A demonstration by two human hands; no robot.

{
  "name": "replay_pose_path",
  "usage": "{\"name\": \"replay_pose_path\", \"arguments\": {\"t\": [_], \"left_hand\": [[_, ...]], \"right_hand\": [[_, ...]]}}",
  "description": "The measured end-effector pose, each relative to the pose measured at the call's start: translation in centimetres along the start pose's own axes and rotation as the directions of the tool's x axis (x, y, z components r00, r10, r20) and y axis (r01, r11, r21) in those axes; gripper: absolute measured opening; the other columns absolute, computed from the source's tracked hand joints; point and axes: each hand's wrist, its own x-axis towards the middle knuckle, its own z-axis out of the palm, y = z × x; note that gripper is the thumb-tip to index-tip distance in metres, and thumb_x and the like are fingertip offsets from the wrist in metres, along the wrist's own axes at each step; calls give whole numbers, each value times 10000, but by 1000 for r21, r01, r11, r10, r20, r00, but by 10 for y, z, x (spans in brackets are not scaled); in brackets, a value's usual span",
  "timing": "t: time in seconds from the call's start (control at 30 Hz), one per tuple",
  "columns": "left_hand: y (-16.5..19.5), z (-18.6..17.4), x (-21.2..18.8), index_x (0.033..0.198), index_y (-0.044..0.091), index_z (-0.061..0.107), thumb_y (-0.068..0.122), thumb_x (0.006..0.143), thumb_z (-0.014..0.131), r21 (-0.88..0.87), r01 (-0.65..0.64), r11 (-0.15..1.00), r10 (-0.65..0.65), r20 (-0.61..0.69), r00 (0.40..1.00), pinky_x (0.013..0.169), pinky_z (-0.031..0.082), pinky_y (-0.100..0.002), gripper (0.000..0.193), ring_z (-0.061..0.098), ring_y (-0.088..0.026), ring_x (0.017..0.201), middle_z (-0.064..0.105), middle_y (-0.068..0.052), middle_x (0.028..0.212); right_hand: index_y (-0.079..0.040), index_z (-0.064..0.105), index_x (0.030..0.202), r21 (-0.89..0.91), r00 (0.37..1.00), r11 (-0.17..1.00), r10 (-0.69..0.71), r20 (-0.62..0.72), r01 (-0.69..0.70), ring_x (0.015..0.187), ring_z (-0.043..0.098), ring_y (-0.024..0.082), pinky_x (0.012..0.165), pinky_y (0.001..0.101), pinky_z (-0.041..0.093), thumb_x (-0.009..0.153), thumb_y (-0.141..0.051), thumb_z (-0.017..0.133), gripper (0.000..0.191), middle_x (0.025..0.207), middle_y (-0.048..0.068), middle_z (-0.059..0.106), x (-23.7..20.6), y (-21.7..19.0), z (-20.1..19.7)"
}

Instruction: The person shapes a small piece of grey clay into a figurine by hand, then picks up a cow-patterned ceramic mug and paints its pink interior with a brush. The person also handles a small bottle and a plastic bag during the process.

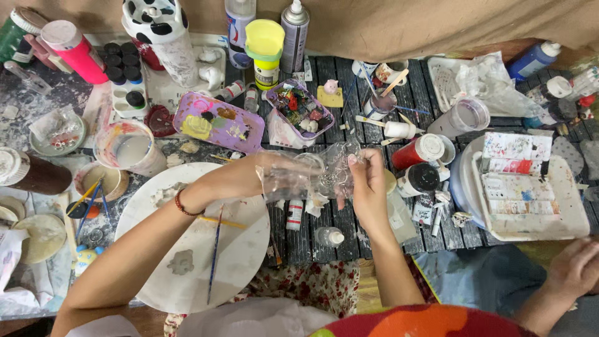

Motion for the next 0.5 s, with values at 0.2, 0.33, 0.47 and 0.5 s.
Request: {"name": "replay_pose_path", "arguments": {"t": [0.2, 0.33, 0.47, 0.5], "left_hand": [[-11, 28, 9, 1224, 199, 746, 170, 856, 780, 320, -14, 947, 112, -289, 951, 895, 579, -393, 371, 736, -293, 984, 759, -81, 1148], [-11, 37, 14, 1126, 194, 786, 188, 806, 812, 251, 114, 961, -20, -347, 938, 826, 584, -364, 321, 751, -263, 900, 783, -60, 1098], [-5, 41, 20, 1094, 116, 772, 133, 831, 812, 113, -46, 993, 87, -394, 915, 873, 599, -331, 267, 777, -221, 970, 784, -76, 1122], [-4, 42, 21, 1096, 106, 771, 115, 830, 808, 64, -65, 996, 84, -380, 921, 878, 595, -334, 269, 776, -222, 971, 787, -80, 1123]], "right_hand": [[-85, 400, 1116, 32, 997, 996, 80, -18, -80, 627, 631, 124, 391, 266, 486, 1084, -199, 426, 121, 947, 58, 627, -7, 3, 5], [-69, 407, 1194, -16, 998, 1000, 1, 65, 0, 627, 604, 116, 489, 254, 506, 1135, -196, 434, 142, 904, 78, 618, -11, 4, 4], [-70, 403, 1180, -72, 1000, 997, -8, 12, 8, 620, 573, 90, 467, 253, 507, 1111, -187, 426, 137, 913, 56, 605, -13, 5, 5], [-75, 397, 1168, -80, 1000, 997, 2, -5, -2, 613, 565, 83, 450, 251, 501, 1102, -185, 426, 132, 906, 47, 597, -13, 5, 5]]}}
